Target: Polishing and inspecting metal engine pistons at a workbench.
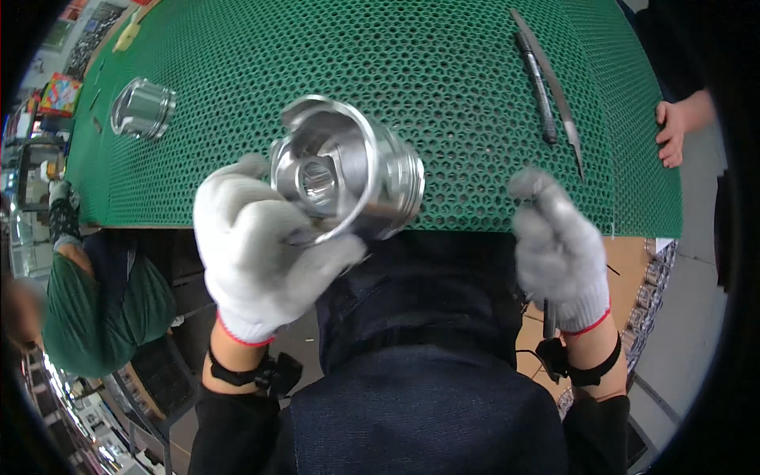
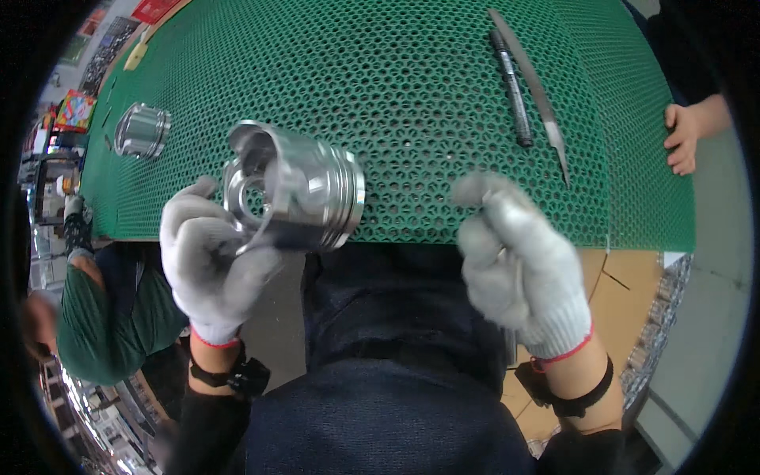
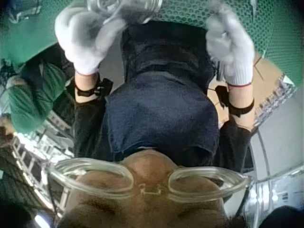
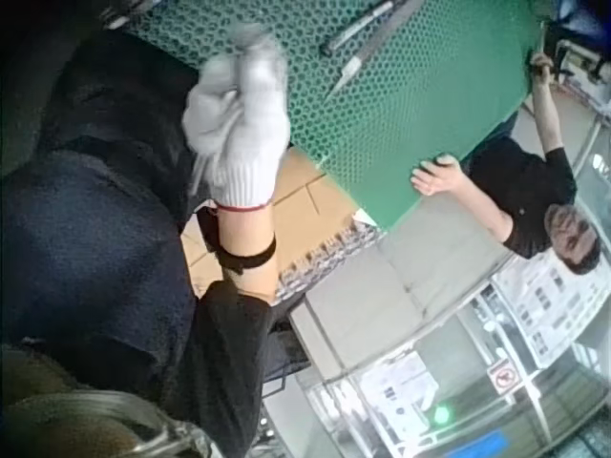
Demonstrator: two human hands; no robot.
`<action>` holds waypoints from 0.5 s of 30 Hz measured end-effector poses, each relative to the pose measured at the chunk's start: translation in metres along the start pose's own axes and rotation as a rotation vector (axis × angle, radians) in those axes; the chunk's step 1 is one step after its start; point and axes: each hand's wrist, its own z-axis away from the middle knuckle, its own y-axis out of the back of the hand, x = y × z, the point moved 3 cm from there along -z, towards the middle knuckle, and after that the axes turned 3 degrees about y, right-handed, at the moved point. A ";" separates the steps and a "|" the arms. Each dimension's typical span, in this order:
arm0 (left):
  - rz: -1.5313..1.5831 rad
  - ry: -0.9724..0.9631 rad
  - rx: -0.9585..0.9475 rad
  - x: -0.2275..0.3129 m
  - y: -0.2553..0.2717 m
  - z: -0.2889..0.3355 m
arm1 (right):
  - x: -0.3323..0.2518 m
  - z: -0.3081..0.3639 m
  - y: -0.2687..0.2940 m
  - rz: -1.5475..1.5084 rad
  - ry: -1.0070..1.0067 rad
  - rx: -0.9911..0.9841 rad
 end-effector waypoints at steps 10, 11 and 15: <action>0.081 -0.230 -0.167 -0.016 -0.003 -0.018 | -0.034 -0.013 -0.030 0.150 0.425 -0.348; 0.166 -0.257 -0.116 -0.021 -0.010 -0.029 | -0.034 -0.018 -0.038 0.156 0.429 -0.339; 0.102 -0.173 -0.035 -0.017 -0.026 -0.060 | -0.033 -0.063 -0.055 1.769 1.395 -0.231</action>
